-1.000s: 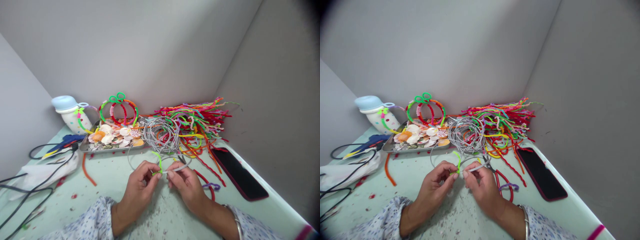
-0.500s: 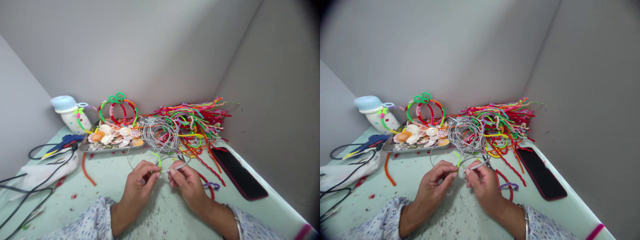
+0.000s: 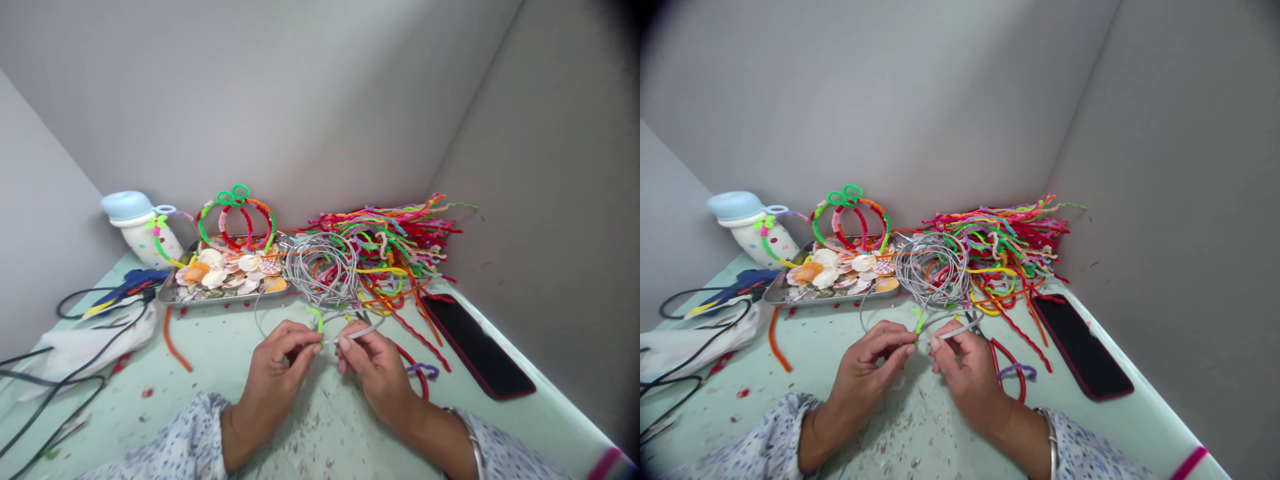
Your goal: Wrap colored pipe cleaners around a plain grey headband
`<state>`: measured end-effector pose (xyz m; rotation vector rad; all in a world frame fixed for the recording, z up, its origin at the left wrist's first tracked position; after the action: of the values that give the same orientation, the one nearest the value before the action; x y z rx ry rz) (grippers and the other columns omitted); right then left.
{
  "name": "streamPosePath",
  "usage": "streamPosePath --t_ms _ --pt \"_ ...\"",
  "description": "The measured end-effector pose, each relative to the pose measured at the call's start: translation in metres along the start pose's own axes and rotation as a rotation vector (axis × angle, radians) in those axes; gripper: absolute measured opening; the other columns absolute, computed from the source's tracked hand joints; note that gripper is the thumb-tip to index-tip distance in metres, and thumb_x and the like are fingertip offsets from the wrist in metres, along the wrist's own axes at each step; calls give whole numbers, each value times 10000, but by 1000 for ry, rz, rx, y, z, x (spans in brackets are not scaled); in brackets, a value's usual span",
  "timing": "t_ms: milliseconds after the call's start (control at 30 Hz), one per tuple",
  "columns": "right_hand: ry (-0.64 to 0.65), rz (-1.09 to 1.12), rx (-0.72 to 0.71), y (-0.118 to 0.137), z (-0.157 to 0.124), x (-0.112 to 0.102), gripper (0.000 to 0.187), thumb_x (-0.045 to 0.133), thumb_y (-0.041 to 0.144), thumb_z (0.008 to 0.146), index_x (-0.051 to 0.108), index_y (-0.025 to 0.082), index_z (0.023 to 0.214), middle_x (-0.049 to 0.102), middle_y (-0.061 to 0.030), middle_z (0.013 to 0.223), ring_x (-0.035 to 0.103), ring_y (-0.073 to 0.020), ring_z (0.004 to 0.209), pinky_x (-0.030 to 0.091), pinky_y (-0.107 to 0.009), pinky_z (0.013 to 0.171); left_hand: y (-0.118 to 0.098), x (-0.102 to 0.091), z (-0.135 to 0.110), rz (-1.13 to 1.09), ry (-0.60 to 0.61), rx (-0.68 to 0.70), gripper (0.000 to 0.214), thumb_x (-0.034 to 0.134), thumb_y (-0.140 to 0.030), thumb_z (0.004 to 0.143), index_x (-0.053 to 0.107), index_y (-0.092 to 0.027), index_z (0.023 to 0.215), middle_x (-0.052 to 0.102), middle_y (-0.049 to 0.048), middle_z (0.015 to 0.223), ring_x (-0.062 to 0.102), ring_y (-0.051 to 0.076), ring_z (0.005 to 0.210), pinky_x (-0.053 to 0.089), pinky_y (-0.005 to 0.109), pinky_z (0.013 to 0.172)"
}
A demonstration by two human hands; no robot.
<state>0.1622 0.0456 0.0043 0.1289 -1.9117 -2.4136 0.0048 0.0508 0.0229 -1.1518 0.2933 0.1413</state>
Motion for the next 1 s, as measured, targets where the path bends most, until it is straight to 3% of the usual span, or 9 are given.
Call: streamPosePath --t_ms 400,1000 --pt "-9 -23 -27 6 0 0 213 529 320 934 594 192 777 554 12 665 548 -139 600 444 -257 571 0 -1 1 26 -22 8 129 673 -185 828 776 -221 898 688 58 851 626 161 715 465 231 582" --pt "14 -109 -38 8 0 1 231 516 304 938 579 190 747 557 10 642 549 -147 599 441 -274 585 -9 5 1 158 88 24 100 580 -169 899 679 -180 893 639 38 840 596 152 764 454 240 675"
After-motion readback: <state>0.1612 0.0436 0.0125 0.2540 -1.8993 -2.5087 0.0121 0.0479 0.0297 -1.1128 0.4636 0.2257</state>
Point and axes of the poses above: each hand's wrist, its own z-axis towards the middle knuckle, its own x-axis out of the palm, y = z × x, the point moved 7 cm from there along z, towards the middle knuckle
